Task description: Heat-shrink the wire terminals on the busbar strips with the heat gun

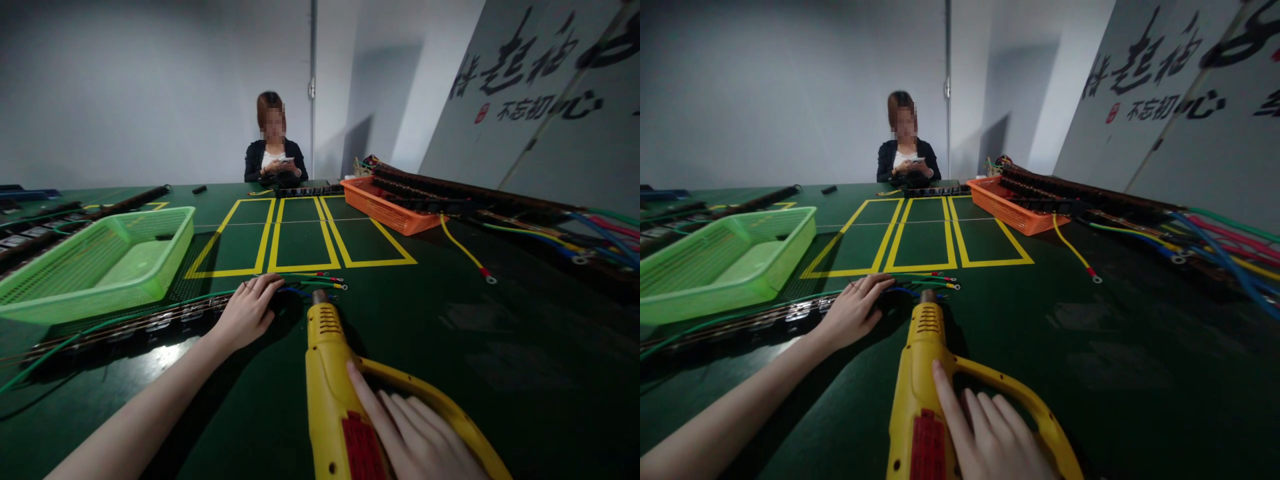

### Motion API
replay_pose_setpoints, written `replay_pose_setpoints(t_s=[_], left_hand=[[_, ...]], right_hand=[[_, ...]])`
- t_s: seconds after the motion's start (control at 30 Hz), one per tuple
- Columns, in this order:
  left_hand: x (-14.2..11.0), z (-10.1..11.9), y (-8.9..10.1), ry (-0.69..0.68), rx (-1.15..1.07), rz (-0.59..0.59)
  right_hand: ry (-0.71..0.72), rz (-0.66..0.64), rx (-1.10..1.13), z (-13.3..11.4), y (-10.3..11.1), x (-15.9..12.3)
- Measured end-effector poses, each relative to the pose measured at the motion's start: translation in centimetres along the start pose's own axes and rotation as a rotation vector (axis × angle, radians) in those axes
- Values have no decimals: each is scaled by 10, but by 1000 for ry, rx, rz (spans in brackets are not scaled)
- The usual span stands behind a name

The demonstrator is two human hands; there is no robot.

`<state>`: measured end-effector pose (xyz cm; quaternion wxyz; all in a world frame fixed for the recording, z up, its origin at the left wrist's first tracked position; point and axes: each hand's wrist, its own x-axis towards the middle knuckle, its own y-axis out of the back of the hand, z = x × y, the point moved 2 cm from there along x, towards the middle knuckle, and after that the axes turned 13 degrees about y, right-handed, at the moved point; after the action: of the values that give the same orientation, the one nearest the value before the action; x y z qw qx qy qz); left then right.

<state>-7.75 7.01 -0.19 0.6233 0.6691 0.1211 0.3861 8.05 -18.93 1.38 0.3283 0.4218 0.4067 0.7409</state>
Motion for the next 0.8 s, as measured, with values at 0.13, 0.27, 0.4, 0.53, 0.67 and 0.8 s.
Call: replay_pose_setpoints(t_s=[0.13, 0.27, 0.4, 0.53, 0.67, 0.8], left_hand=[[0, 1, 1, 9, 27, 8], [1, 4, 2, 35, 66, -13], [2, 5, 3, 56, 91, -15], [3, 4, 2, 61, 105, -16], [2, 1, 2, 49, 110, -23], [1, -2, 1, 37, 108, -25]], right_hand=[[-3, 16, 12, -12, -5, 16], [10, 72, -19, -26, -15, 30], [-9, 52, -26, -36, -25, 34], [4, 45, -14, -38, -27, 34], [6, 48, -22, -37, -28, 32], [15, 31, -5, -34, -27, 31]])
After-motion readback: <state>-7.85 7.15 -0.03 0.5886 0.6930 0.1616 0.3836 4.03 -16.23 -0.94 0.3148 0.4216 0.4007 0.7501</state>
